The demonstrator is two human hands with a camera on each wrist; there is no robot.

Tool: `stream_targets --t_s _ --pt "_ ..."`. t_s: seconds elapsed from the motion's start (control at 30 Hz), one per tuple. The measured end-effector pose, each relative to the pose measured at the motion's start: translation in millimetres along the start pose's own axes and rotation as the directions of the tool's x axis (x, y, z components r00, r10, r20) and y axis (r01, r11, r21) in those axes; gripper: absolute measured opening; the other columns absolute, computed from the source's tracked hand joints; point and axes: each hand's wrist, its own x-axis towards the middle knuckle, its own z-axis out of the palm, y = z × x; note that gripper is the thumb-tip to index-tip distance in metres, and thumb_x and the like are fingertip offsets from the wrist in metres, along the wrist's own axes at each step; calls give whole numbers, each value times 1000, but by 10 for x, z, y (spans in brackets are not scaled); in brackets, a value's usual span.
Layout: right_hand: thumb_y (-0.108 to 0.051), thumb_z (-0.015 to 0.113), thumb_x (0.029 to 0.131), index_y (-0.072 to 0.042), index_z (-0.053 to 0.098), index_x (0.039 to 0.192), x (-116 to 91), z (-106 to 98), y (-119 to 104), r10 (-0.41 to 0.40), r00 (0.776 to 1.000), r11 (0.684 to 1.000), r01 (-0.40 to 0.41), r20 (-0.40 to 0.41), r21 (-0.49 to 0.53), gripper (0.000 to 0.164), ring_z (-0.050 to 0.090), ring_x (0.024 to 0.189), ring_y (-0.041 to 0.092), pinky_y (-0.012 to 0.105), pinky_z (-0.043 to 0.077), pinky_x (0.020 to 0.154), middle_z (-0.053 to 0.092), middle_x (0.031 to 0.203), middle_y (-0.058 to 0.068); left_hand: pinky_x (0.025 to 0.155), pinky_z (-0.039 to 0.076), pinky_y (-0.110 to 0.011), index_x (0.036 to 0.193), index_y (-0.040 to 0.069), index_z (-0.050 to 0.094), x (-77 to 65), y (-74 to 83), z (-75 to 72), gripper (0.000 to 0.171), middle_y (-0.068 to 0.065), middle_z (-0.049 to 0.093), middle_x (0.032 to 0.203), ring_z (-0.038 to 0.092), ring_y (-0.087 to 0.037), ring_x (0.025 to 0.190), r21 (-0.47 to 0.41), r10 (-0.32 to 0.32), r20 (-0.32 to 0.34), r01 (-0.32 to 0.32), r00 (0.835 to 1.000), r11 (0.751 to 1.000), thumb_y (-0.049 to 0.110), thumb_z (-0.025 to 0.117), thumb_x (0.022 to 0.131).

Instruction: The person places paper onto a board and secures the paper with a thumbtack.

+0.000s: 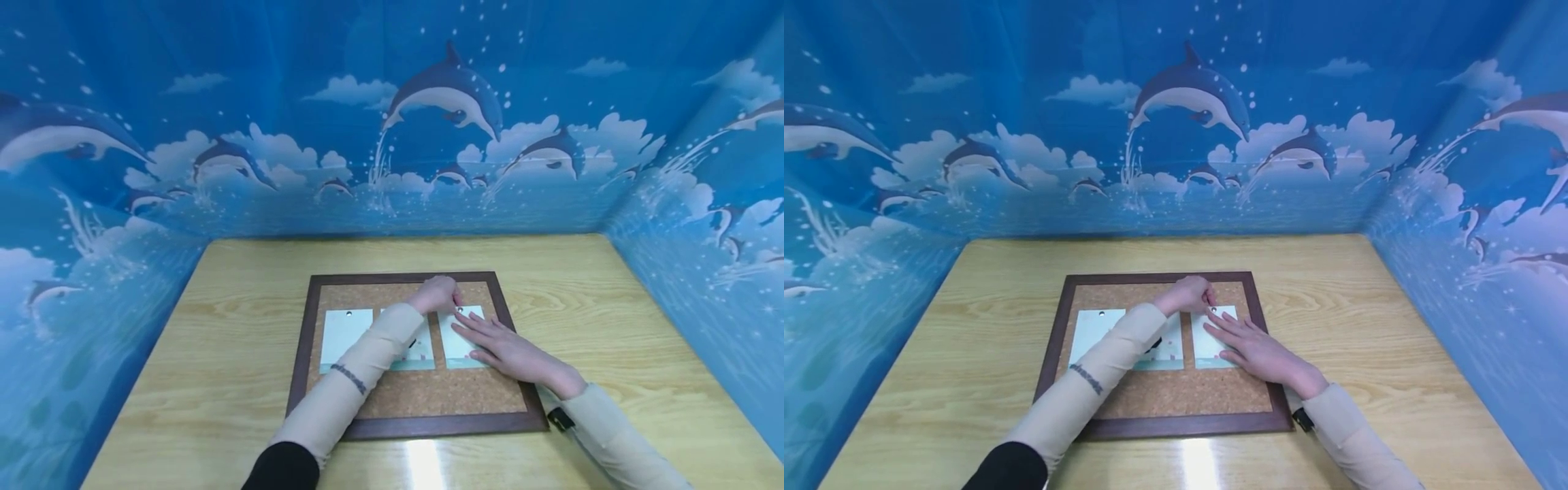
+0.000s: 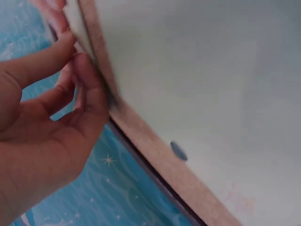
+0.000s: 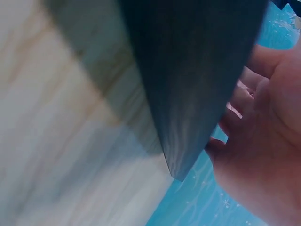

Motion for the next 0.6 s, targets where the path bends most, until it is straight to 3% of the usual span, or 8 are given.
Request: stream_targets --t_s 0.17,0.33,0.47,0.6 --pt "-19 50 95 -13 30 144 -22 -7 -9 19 1000 1000 -18 10 -11 53 25 135 35 62 21 103 25 150 10 84 44 -26 104 20 67 -90 -35 -71 21 7 64 102 57 -9 92 12 47 21 -47 999 999 13 62 86" --pt "-19 50 95 -13 30 144 -45 -12 8 25 1000 1000 -25 5 -12 53 25 135 36 62 21 103 25 150 11 97 39 -34 114 19 63 -204 -60 -133 23 5 63 111 57 -12 102 -3 68 -12 -68 998 998 21 49 96" --pt "-21 49 95 -12 29 144 -50 -61 24 36 999 999 -37 23 18 54 23 136 37 62 21 103 23 151 13 101 37 -37 123 18 57 -330 -56 -174 30 3 60 120 53 -15 112 0 44 -113 -44 993 999 23 43 98" --pt "-30 50 94 -16 26 146 -18 -213 -67 124 992 990 -126 33 56 58 20 137 36 64 19 103 17 152 13 106 32 -40 135 16 47 -535 -117 -222 38 -2 46 138 37 -20 130 53 50 -226 -39 973 998 26 37 100"
